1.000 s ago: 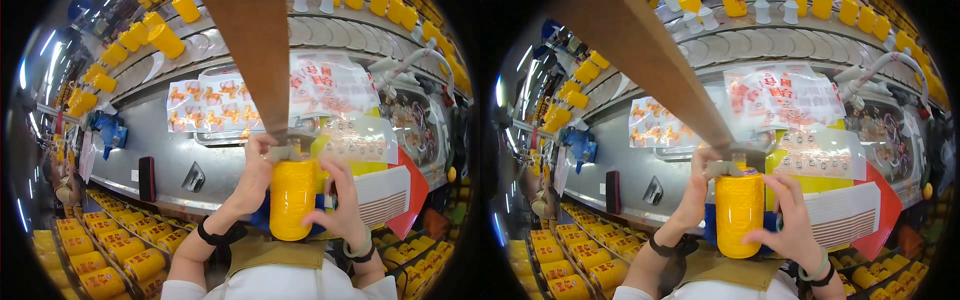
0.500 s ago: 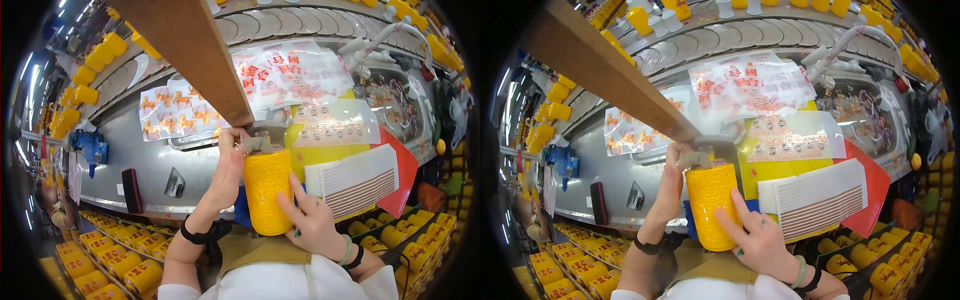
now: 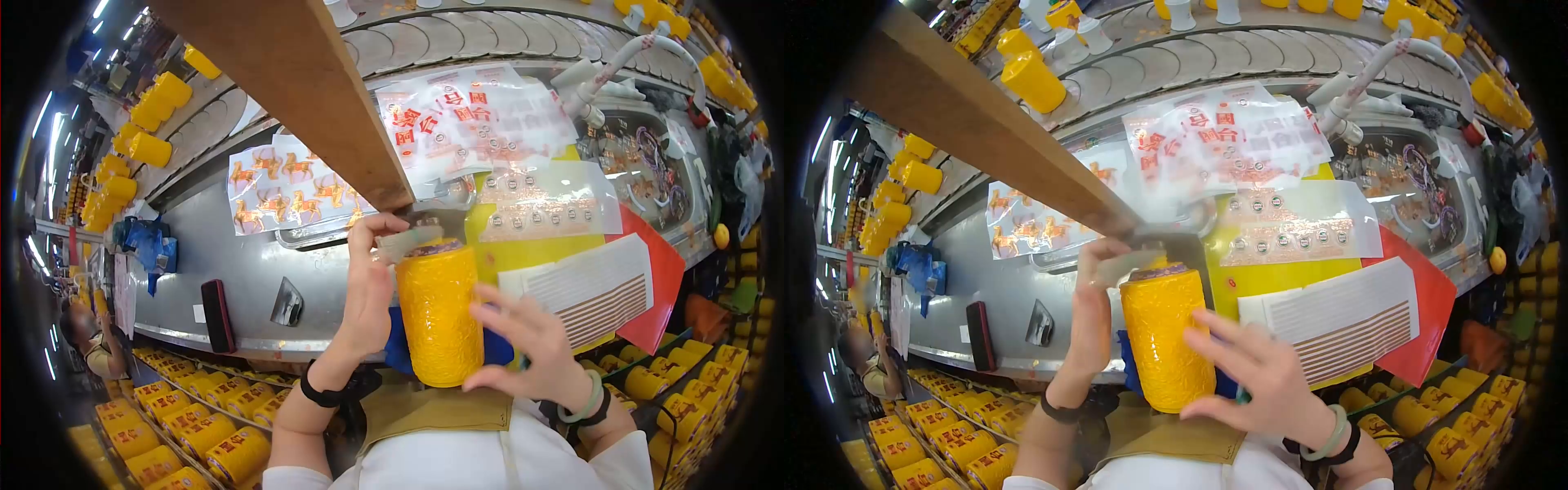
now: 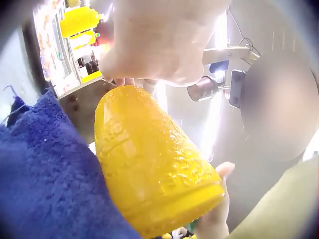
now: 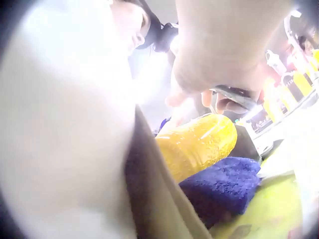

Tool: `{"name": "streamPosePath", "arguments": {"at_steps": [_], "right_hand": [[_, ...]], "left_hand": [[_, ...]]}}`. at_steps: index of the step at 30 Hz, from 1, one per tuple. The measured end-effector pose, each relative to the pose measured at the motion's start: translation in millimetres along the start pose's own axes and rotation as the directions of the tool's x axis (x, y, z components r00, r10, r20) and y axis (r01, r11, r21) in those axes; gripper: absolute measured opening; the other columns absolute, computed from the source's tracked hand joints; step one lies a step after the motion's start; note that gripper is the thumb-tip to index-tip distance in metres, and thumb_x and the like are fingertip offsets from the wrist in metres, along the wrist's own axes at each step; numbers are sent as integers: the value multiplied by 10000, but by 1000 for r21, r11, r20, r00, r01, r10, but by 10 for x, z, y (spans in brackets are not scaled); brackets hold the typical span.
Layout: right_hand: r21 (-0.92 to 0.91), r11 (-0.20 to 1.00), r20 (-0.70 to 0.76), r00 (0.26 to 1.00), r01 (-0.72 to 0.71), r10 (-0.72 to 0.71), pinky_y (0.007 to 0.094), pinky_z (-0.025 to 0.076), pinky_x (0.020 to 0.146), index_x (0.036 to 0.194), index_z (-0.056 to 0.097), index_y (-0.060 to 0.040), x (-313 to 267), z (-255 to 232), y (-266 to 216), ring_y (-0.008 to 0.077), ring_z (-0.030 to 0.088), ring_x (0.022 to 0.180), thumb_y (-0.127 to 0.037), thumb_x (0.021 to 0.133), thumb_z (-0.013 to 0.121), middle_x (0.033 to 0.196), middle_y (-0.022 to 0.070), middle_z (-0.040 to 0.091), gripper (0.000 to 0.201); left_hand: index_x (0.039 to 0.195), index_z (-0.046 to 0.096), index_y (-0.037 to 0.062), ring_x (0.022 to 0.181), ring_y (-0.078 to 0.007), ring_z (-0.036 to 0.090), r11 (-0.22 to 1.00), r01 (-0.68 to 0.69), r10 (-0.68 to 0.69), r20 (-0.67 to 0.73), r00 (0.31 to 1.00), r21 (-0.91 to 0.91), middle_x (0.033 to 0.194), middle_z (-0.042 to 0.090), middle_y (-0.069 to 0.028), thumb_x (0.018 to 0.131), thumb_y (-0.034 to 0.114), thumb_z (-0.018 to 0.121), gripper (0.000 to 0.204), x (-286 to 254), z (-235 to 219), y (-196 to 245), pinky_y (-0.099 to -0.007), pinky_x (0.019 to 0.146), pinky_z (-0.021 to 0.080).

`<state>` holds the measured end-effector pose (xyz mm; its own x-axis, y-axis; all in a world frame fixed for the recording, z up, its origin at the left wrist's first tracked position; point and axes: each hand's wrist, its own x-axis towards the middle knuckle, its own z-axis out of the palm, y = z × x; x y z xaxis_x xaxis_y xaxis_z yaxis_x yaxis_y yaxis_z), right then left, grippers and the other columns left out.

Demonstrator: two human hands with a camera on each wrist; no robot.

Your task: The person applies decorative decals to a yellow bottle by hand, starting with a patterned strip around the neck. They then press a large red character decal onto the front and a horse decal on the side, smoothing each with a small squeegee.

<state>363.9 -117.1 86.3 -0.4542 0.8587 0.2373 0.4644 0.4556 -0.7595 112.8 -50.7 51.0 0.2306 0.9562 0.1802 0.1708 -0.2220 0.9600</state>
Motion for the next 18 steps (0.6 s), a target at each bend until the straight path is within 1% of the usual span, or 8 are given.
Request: {"name": "streamPosePath", "arguments": {"at_steps": [1,2,4,5,6,7,12,18], "right_hand": [[72,997,-89,996,-16,22,365,544,780,1418,639,-74,45,-21,43,284,604,813,-344,804,883,1452,211,593,715],[104,989,-138,984,-101,115,381,544,785,1411,642,-76,115,-23,41,294,608,854,-323,828,865,1309,183,633,672],[99,990,-149,982,-102,117,383,541,777,1404,645,-73,292,-26,83,288,610,856,-317,841,854,1240,169,628,648],[93,990,-161,980,-104,118,384,538,770,1396,648,-70,385,-28,100,281,612,857,-312,855,842,1171,156,624,624],[38,996,-143,987,-76,80,389,532,758,1368,666,-84,470,-28,103,284,617,855,-296,870,827,1094,139,597,565],[41,996,-142,987,-74,79,389,532,758,1368,666,-84,536,1,120,284,617,855,-296,870,827,1094,139,597,565],[41,998,-155,987,-46,52,382,533,765,1266,720,-121,634,144,188,290,624,865,-321,864,829,1089,130,614,462],[4,1000,-221,975,6,-5,401,534,803,1204,737,-112,627,185,212,307,637,904,-325,855,837,1066,132,642,422]], "left_hand": [[1247,680,-66,1310,-253,488,999,-42,44,-76,996,28,1326,544,-146,1111,571,221,797,-26,12,25,-413,1171,296],[1247,680,-66,1310,-253,488,999,-43,45,-77,996,29,1326,544,-146,1111,571,221,797,-66,17,27,-413,1171,296],[1246,673,-86,1261,-291,574,999,-37,36,-200,979,-1,1299,657,-186,1131,466,242,710,-160,29,14,-426,1153,347],[1246,673,-86,1261,-291,574,999,-38,37,-201,979,0,1299,657,-186,1131,466,242,710,-181,37,1,-426,1153,347],[1255,678,-89,1214,-313,611,993,-107,113,-196,974,42,1250,690,-196,1111,390,317,618,-198,52,-14,-426,1099,412],[1264,683,-92,1166,-335,648,981,-174,187,-187,964,85,1201,723,-206,1091,315,392,530,-214,62,-24,-427,1045,477],[1237,698,-95,1150,-343,650,971,-220,234,-189,954,92,1202,711,-230,1074,281,452,479,-239,47,-42,-432,1013,500],[1222,697,-95,1134,-349,659,967,-238,252,-209,945,90,1216,699,-247,1057,251,497,432,-261,66,-89,-438,1001,509]]}}
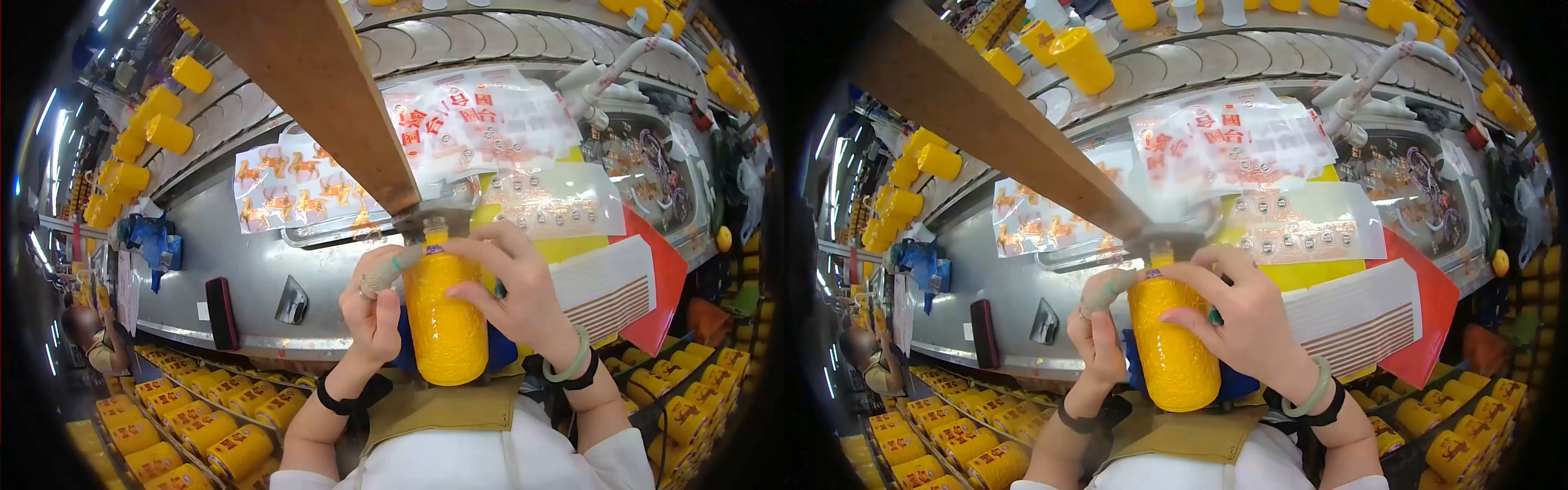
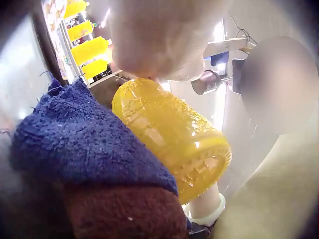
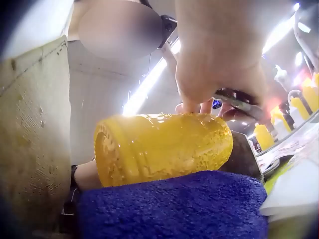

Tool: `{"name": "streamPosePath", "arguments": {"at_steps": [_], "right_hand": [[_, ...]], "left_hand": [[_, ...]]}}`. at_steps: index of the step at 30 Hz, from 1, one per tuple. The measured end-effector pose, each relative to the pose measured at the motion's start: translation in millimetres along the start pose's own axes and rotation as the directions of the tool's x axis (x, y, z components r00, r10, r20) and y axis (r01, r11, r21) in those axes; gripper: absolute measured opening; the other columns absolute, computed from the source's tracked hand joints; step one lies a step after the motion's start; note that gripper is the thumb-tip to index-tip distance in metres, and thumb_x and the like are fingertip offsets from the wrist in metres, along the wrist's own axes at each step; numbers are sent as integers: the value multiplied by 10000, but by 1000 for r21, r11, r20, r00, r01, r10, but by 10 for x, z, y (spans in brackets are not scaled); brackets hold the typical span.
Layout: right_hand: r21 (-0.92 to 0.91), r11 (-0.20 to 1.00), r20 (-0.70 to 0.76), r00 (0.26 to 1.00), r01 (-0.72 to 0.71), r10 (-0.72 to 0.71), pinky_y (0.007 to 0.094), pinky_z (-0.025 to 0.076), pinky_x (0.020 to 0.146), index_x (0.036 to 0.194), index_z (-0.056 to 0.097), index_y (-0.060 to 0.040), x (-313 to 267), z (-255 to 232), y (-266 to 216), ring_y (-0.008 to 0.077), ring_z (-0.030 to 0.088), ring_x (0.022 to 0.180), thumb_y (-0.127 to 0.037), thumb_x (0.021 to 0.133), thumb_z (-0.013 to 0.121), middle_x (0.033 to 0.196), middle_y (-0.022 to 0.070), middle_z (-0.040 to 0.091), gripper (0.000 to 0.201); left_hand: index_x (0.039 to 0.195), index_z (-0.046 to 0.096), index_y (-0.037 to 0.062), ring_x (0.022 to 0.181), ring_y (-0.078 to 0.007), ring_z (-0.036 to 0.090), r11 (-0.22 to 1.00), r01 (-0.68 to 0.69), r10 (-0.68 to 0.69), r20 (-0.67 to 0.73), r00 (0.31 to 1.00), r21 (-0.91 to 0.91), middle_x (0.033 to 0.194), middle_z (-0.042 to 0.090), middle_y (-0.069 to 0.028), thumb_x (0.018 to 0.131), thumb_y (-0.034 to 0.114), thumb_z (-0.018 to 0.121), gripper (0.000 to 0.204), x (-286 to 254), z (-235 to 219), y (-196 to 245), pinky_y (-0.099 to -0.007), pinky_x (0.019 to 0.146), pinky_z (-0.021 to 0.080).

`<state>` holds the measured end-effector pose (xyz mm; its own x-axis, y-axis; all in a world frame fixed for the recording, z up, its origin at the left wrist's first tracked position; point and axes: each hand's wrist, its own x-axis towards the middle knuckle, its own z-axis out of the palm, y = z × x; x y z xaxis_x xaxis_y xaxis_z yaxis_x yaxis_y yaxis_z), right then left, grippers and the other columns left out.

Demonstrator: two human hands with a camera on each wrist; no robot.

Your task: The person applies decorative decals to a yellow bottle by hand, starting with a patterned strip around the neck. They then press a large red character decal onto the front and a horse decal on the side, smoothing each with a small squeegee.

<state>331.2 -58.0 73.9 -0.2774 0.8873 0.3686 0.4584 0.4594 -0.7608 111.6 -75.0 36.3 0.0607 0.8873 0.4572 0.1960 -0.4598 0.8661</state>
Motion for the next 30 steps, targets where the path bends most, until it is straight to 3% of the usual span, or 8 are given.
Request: {"name": "streamPosePath", "arguments": {"at_steps": [8,10,12,16,19,22,27,30], "right_hand": [[77,997,-13,999,-29,30,390,531,804,1219,686,-53,-26,-8,6,317,632,916,-270,841,857,1079,144,645,468],[110,991,-5,997,-71,72,378,528,800,1249,659,-35,-71,-50,-26,308,622,901,-262,836,863,1078,144,640,514],[133,966,56,975,-222,216,346,518,790,1323,586,-6,-143,-99,-70,279,584,856,-261,831,873,1143,143,617,625],[150,969,13,980,-199,199,323,510,773,1405,536,-12,-315,-42,-51,252,549,842,-288,815,890,1263,152,569,742],[158,971,47,984,-177,172,332,516,766,1487,479,-12,-479,-102,-53,246,557,880,-359,759,931,1363,176,515,924],[119,968,262,947,-222,185,360,563,854,1552,393,35,-682,-253,-97,320,640,1043,-458,643,978,1444,232,482,1188],[-95,985,210,964,-144,161,406,581,877,1560,300,119,-842,98,-126,416,656,1133,-322,676,956,1508,318,464,1186],[-121,985,232,961,-126,151,381,578,824,1547,347,114,-797,59,-229,372,682,1013,-238,695,907,1495,322,501,1079]], "left_hand": [[1222,693,-72,1229,-298,536,993,112,-113,-16,994,-41,1311,553,-195,1071,324,451,488,113,32,30,-419,1085,408],[1185,695,-41,1285,-238,440,982,168,-179,151,972,84,1347,409,-133,1113,532,259,725,147,7,33,-423,1162,311],[1182,698,-35,1288,-241,437,979,165,-185,198,962,117,1343,398,-130,1102,580,228,779,200,9,29,-427,1159,313],[1175,704,-26,1301,-242,437,951,102,-199,326,924,291,1322,383,-116,1069,701,170,908,375,83,183,-428,1166,306],[1281,622,-51,1249,-276,380,982,145,-181,374,910,123,1285,412,-154,1085,519,316,676,375,26,59,-427,1098,312],[1264,666,-19,1344,-238,400,914,367,-330,211,920,-173,1315,377,-109,1045,750,117,971,302,-73,-36,-425,1207,255],[1277,652,-33,1336,-239,389,956,294,-283,315,906,13,1301,376,-105,1073,694,83,945,257,-35,-88,-422,1218,235],[1382,345,-31,1250,-214,393,936,344,-303,325,896,-76,1286,388,-125,1064,702,230,807,307,-24,-66,-379,1146,284]]}}
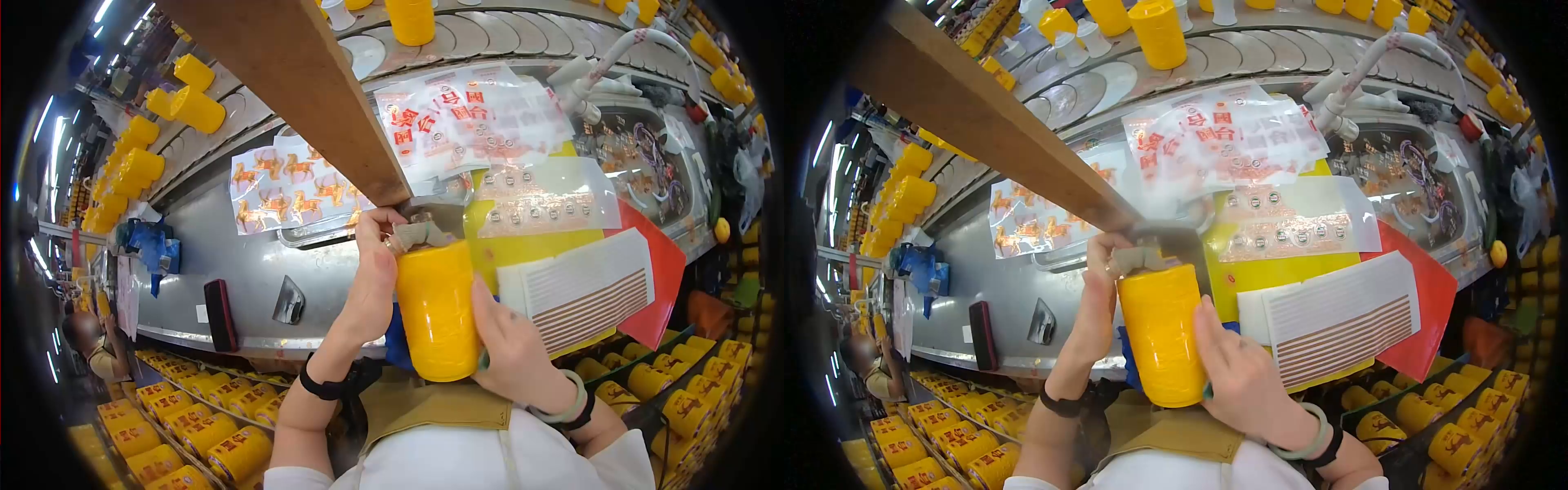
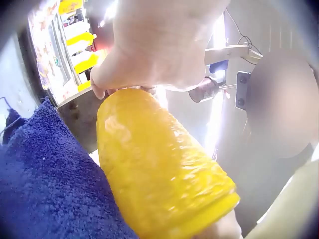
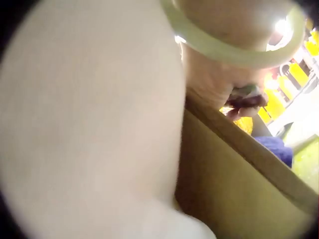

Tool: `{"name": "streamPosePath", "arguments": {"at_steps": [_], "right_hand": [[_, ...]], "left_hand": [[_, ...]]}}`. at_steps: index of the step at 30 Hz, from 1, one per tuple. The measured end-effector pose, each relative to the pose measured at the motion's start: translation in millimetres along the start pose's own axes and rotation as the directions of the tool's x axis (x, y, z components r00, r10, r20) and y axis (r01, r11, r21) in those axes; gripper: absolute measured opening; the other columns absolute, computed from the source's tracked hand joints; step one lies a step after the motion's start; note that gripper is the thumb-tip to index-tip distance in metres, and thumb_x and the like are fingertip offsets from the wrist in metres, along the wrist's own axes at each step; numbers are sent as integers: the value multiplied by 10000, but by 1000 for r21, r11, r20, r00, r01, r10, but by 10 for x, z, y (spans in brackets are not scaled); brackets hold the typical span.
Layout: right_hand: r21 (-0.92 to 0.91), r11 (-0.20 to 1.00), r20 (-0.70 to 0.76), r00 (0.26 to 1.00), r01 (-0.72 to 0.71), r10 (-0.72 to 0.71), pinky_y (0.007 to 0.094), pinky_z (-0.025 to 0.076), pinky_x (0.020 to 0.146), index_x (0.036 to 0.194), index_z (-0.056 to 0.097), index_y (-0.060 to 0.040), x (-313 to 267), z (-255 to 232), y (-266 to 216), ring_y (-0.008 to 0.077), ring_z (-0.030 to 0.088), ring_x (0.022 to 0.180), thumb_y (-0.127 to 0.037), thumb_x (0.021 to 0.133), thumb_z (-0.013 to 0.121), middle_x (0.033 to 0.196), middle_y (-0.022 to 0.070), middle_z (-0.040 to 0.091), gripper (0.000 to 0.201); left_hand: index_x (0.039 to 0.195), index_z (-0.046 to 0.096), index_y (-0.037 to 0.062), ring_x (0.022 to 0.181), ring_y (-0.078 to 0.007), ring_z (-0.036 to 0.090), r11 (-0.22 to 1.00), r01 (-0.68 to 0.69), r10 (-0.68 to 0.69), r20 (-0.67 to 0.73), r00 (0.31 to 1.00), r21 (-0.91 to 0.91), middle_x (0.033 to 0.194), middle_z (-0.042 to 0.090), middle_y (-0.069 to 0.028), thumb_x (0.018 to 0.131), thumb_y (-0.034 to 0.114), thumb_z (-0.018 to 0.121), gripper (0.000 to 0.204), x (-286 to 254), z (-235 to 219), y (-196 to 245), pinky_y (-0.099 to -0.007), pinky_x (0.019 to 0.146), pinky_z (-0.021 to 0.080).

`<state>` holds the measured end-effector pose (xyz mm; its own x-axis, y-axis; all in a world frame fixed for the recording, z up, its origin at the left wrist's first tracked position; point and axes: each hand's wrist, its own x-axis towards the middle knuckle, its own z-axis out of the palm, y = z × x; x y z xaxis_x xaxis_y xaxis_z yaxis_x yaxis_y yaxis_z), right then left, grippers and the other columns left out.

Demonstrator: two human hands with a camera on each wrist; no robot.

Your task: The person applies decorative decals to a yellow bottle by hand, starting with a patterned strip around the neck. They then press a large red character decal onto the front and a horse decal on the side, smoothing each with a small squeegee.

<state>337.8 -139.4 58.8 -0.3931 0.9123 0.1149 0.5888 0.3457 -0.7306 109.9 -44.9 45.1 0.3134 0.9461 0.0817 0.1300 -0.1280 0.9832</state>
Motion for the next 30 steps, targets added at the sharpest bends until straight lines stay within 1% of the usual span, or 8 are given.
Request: {"name": "streamPosePath", "arguments": {"at_steps": [3,5,6,15,17,21,24,30], "right_hand": [[-270,937,30,975,220,-220,356,564,766,1529,384,121,-32,-127,-144,324,676,884,-194,676,866,1483,334,522,1029],[-149,981,-77,988,122,-134,345,546,730,1488,452,125,-9,-93,-165,280,645,801,-168,680,822,1488,352,511,936],[-199,980,-102,995,-10,-11,352,538,712,1457,492,126,8,-12,-109,268,632,786,-152,659,803,1478,361,516,901],[-166,978,-101,984,126,-144,313,517,703,1446,522,120,12,-7,-156,225,578,700,-66,707,712,1474,318,550,785],[-142,990,-42,999,-9,3,303,515,698,1455,543,84,5,54,-23,210,568,684,-89,729,706,1481,319,545,764],[-361,923,6,990,132,-139,321,522,729,1499,499,73,1,-119,-213,236,586,722,-78,707,738,1513,318,514,841],[-337,920,28,979,199,-202,338,524,752,1543,425,78,-5,-146,-219,271,594,751,-76,690,777,1517,341,496,935],[-24,1000,-101,995,4,-6,388,538,788,1559,347,112,-89,15,17,313,627,873,-118,664,839,1479,361,509,1047]], "left_hand": [[1377,339,-35,1252,-216,392,999,-25,25,13,1000,30,1278,390,-124,1069,689,239,793,0,-15,-21,-378,1143,287],[1267,668,-11,1311,-240,384,994,-36,34,18,999,106,1263,379,-97,1076,683,95,920,1,4,-17,-405,1201,254],[1267,668,-11,1311,-240,384,994,-41,39,19,999,104,1263,379,-97,1076,683,95,920,8,23,27,-405,1201,254],[1245,699,17,1266,-231,411,987,-40,39,5,999,154,1240,388,-99,1080,678,155,872,9,-20,-33,-410,1186,281],[1334,385,-88,1201,-263,378,990,-57,56,7,998,126,1262,378,-153,1092,607,275,744,11,-40,-83,-389,1121,278],[1330,409,-89,1201,-275,379,1000,12,-11,-39,999,17,1261,379,-158,1091,603,275,744,-9,46,-113,-399,1125,274],[1193,685,-25,1283,-211,418,960,28,-30,0,1000,279,1224,396,-79,1086,675,160,881,21,55,0,-395,1181,281],[1155,667,-8,1272,-208,414,999,-23,24,-66,998,23,1246,390,-60,1077,703,127,896,-77,-7,50,-396,1197,205]]}}
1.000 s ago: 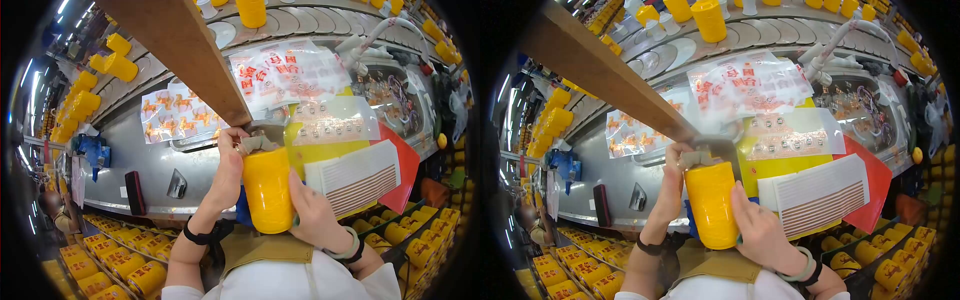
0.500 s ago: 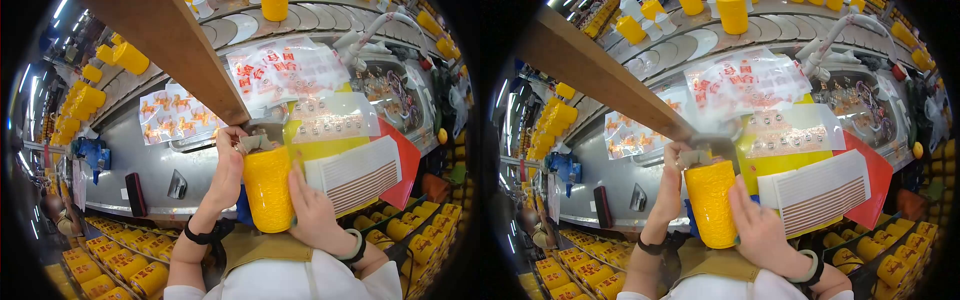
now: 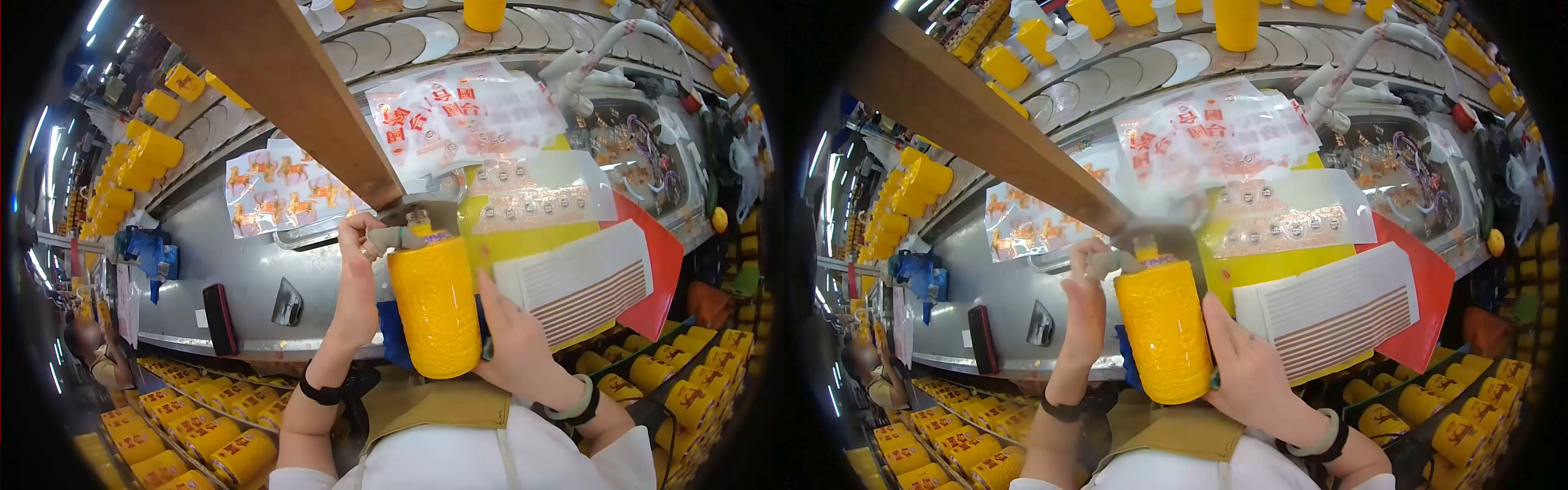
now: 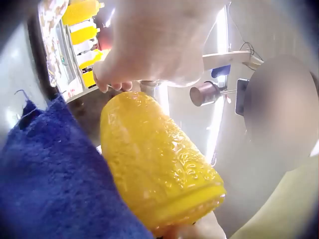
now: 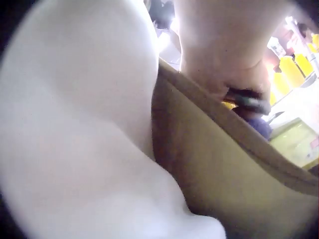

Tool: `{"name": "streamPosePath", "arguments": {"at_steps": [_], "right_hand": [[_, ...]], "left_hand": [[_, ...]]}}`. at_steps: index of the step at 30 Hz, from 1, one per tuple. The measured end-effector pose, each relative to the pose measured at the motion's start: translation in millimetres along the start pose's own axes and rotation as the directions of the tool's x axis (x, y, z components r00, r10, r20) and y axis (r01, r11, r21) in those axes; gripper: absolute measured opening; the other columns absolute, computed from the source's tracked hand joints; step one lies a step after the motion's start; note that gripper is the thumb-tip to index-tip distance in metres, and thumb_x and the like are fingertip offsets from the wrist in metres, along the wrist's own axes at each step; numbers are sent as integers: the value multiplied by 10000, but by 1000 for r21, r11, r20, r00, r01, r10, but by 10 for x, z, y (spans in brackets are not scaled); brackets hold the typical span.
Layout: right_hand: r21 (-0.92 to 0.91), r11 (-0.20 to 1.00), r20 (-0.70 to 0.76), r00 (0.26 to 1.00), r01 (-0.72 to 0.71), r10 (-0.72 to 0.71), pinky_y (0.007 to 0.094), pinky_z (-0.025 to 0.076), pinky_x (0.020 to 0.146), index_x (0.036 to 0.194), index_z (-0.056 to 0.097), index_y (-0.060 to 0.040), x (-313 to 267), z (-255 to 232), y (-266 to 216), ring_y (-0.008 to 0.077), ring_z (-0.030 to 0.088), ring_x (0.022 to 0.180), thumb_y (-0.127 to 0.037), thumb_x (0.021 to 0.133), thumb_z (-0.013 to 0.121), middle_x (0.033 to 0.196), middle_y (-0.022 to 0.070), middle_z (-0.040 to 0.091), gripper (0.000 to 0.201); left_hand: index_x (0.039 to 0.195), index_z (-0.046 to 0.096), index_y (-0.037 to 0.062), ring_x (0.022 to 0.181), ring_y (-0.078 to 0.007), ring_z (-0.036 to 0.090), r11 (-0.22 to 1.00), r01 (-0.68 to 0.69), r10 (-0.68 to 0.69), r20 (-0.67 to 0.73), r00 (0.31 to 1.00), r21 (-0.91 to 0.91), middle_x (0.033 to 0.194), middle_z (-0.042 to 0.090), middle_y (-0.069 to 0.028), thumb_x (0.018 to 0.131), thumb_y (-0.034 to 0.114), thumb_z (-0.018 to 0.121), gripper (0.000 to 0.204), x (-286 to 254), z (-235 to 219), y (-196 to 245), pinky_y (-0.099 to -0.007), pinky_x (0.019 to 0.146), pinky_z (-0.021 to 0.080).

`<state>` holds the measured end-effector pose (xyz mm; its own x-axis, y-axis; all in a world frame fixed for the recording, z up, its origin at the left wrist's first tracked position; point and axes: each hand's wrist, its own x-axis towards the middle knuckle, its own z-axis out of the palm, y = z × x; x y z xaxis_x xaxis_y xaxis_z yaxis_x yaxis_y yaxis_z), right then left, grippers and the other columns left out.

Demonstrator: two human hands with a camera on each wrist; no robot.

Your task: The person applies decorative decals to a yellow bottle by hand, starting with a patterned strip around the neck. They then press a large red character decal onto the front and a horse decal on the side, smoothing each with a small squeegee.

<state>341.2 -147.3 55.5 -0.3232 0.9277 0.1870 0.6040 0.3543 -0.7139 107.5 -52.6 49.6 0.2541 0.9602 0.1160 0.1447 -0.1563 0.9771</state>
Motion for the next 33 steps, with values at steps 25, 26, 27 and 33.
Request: {"name": "streamPosePath", "arguments": {"at_steps": [25,26,27,33], "right_hand": [[-314,935,129,983,163,-128,385,526,736,1549,357,118,84,-107,-250,306,660,876,-55,661,773,1515,335,497,995],[-315,935,129,983,162,-127,385,526,736,1549,357,118,92,-109,-265,306,660,876,-55,661,773,1515,335,497,995],[-216,957,123,977,195,-172,384,525,737,1550,354,121,93,-103,-285,310,650,853,-63,671,769,1503,333,510,989],[-124,987,65,992,-104,113,324,501,697,1415,573,90,64,62,-98,215,578,707,-46,744,688,1443,330,567,694]], "left_hand": [[1333,474,-32,1282,-193,484,986,-43,24,119,993,159,1274,459,-80,1076,699,185,826,86,-74,-91,-391,1192,266],[1333,474,-32,1282,-193,484,987,-43,24,120,993,158,1274,459,-80,1076,699,185,826,88,-63,-128,-391,1192,266],[1360,460,-40,1294,-203,488,995,-25,14,114,993,98,1275,462,-84,1074,703,189,841,79,-51,-175,-395,1195,276],[1409,463,-63,1322,-233,493,997,21,-32,148,989,71,1279,484,-98,1080,693,193,868,101,-29,-54,-407,1207,306]]}}
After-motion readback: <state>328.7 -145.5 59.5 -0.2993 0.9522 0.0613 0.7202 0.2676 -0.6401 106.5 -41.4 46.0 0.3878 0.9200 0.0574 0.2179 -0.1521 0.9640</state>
